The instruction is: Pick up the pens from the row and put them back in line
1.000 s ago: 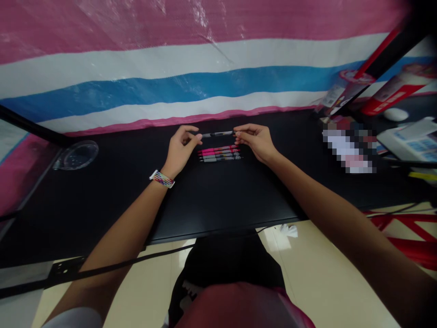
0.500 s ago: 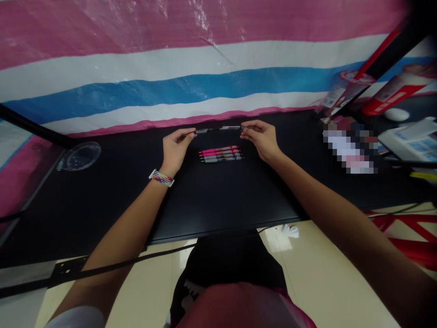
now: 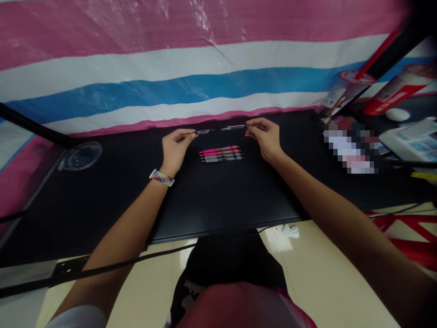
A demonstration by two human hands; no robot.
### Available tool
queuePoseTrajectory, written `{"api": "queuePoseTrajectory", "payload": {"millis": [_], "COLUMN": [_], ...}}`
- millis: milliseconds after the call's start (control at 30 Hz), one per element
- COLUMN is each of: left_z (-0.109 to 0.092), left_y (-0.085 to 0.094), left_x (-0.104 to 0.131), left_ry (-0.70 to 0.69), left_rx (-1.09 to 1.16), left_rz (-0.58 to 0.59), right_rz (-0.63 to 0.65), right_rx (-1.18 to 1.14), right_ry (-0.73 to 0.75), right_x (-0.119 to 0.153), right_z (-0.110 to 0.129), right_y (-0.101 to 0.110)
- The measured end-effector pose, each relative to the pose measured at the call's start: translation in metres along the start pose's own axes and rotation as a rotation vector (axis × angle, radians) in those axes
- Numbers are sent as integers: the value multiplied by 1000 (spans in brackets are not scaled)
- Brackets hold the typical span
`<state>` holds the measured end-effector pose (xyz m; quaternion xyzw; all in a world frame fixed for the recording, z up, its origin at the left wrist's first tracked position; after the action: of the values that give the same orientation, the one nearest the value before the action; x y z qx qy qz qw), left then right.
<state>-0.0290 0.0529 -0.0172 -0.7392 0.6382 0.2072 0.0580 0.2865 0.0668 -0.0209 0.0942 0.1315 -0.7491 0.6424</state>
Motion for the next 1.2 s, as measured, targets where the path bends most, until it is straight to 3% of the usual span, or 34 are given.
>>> {"api": "queuePoseTrajectory", "payload": {"millis": [233,433,633,767,933,1067,1200], "left_z": [-1,-12,-15,-16,-12,-13,-16], "left_y": [-1,-7,-9,-11,-14,-13,-13], "left_x": [0,6,10,10,9,8,9], "left_ry": [13,-21,-122,-166,-116,-184,-130], "left_rx": [14,-61,-236,-143,-44,-57,-93], "left_rz": [-4,169,225,241,256,203,212], "right_rz": [-12,163,179,165,172,165,163], "right_rx": [-40,-21,-65,-50,-73,-92,-82], "right_ry": [-17,-55,-49,-80,-78,-59,-63], "right_x": [1,14,16,15,17,18,18], "right_z": [2,10,12,9,9,9,10], "right_y": [-1,-15,-17,-16,-18,-19,-20]}}
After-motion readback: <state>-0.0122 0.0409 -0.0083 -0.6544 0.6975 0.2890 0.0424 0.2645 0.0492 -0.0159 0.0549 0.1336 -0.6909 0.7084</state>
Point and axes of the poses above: each hand's wrist, its own x-axis away from the middle knuckle, its own y-axis out of the back of the hand, z = x × y, the point moved 2 cm from there along -x, towards the middle knuckle, and after that the axes turned 3 degrees about y, right-handed, at the moved point
